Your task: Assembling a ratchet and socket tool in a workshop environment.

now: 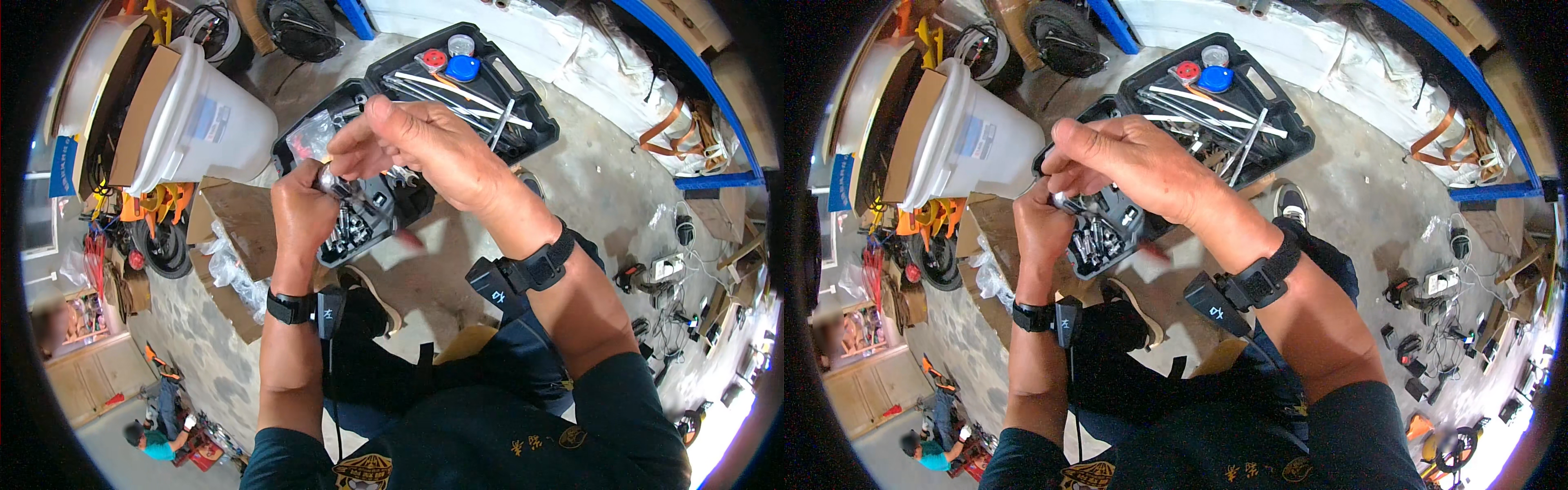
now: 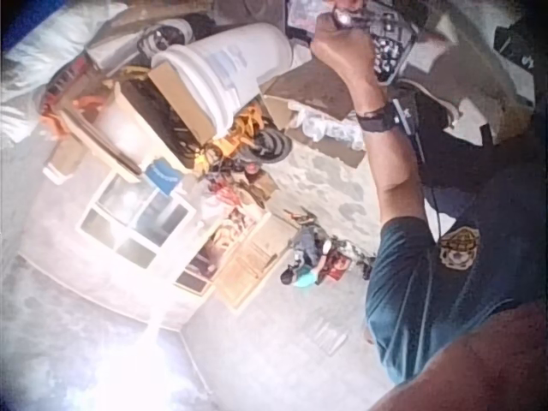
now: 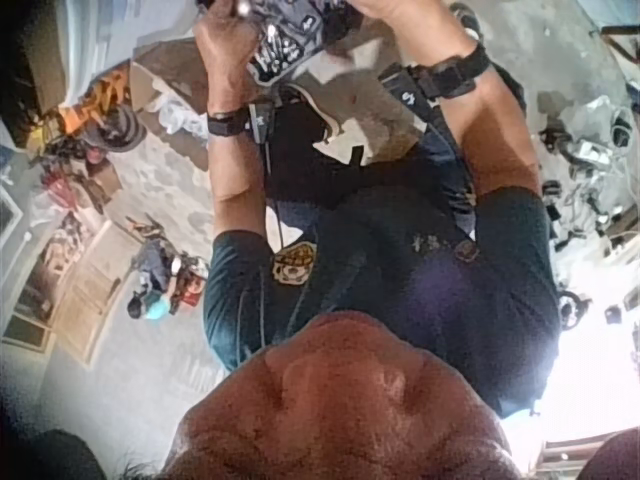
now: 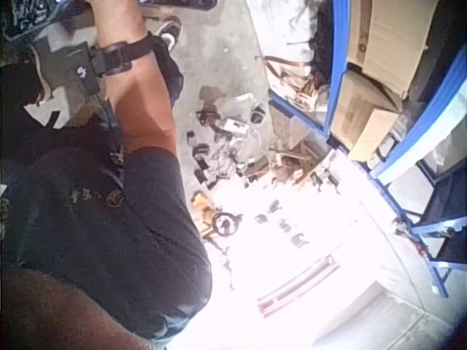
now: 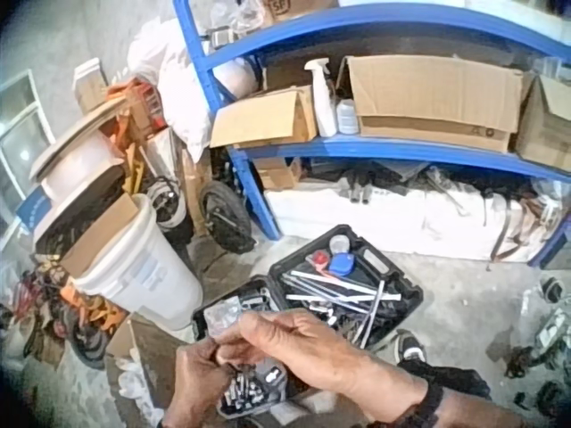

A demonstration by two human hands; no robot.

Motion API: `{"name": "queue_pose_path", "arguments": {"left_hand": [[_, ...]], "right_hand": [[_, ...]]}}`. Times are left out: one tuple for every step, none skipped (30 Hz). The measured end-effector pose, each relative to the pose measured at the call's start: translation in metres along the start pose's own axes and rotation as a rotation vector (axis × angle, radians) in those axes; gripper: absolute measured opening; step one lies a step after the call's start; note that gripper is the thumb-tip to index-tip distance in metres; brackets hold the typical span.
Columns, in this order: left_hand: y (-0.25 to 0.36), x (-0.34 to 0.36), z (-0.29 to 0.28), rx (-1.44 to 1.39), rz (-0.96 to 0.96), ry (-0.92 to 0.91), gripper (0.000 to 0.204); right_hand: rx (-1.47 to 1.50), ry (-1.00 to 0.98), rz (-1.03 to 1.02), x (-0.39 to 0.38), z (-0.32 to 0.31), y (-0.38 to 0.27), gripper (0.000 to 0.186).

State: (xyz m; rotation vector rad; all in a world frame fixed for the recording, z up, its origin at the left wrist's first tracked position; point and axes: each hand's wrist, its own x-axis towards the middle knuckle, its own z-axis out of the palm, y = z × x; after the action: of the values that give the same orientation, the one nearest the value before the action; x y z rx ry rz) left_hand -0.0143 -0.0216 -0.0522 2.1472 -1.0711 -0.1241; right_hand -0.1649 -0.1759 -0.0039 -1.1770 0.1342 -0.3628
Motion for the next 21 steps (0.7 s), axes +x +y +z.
{"name": "queue_pose_path", "arguments": {"left_hand": [[0.002,0.001,-0.002,-0.012,-0.026,-0.013,0.01],[0.003,0.002,-0.006,-0.072,-0.079,0.037,0.009],[0.003,0.003,-0.008,-0.096,-0.191,0.065,0.008],[0.004,0.003,-0.011,-0.219,-0.218,0.125,0.005],[0.003,0.002,-0.015,-0.258,-0.165,0.127,0.005],[0.001,0.002,-0.017,-0.31,-0.084,0.176,0.007],[-0.002,0.0,-0.02,-0.348,0.035,0.237,0.011],[-0.004,-0.001,-0.018,-0.438,0.038,0.282,0.01],[-0.009,0.0,-0.022,-0.437,-0.005,0.271,0.012],[-0.014,0.0,-0.023,-0.439,-0.037,0.302,0.013],[-0.019,0.001,-0.021,-0.45,-0.036,0.318,0.015],[-0.024,0.001,-0.022,-0.503,-0.053,0.323,0.016],[-0.029,0.001,-0.022,-0.55,-0.073,0.323,0.017],[-0.032,-0.001,-0.023,-0.559,-0.079,0.333,0.016],[-0.033,-0.002,-0.024,-0.546,-0.099,0.353,0.016],[-0.035,0.0,-0.023,-0.594,-0.112,0.378,0.016],[-0.035,0.001,-0.023,-0.634,-0.173,0.428,0.016],[-0.033,0.0,-0.022,-0.622,-0.153,0.42,0.016],[-0.031,0.002,-0.022,-0.61,-0.17,0.444,0.015],[-0.027,0.0,-0.022,-0.417,-0.019,0.423,0.016],[-0.021,-0.004,-0.02,-0.261,0.077,0.424,0.017]], "right_hand": [[0.0,0.001,0.0,0.0,-0.001,-0.001,0.066],[-0.018,0.024,0.008,0.001,-0.002,-0.001,0.066],[-0.045,0.061,0.04,0.002,-0.003,-0.001,0.066],[-0.068,0.068,0.051,0.002,-0.005,-0.002,0.061],[-0.065,0.064,0.036,0.002,-0.006,-0.002,0.061],[-0.13,0.054,0.084,0.002,-0.007,-0.002,0.059],[-0.197,0.04,0.133,0.002,-0.007,-0.002,0.056],[-0.215,0.026,0.151,0.003,-0.007,-0.001,0.053],[-0.23,0.004,0.186,0.005,-0.007,0.001,0.051],[-0.308,-0.029,0.231,0.006,-0.007,0.003,0.049],[-0.377,-0.064,0.244,0.006,-0.009,0.005,0.048],[-0.482,-0.069,0.207,0.007,-0.008,0.008,0.048],[-0.601,-0.071,0.207,0.008,-0.008,0.011,0.048],[-0.672,-0.055,0.129,0.009,-0.008,0.013,0.048],[-0.795,-0.043,0.111,0.009,-0.009,0.015,0.049],[-0.752,-0.026,0.109,0.009,-0.008,0.016,0.049],[-0.765,-0.024,0.103,0.009,-0.007,0.018,0.049],[-0.722,0.007,0.105,0.009,-0.006,0.019,0.049],[-0.701,0.031,0.099,0.009,-0.005,0.021,0.049],[-0.676,0.059,0.054,0.009,-0.005,0.023,0.047],[-0.607,0.097,0.025,0.01,-0.004,0.025,0.046]]}}
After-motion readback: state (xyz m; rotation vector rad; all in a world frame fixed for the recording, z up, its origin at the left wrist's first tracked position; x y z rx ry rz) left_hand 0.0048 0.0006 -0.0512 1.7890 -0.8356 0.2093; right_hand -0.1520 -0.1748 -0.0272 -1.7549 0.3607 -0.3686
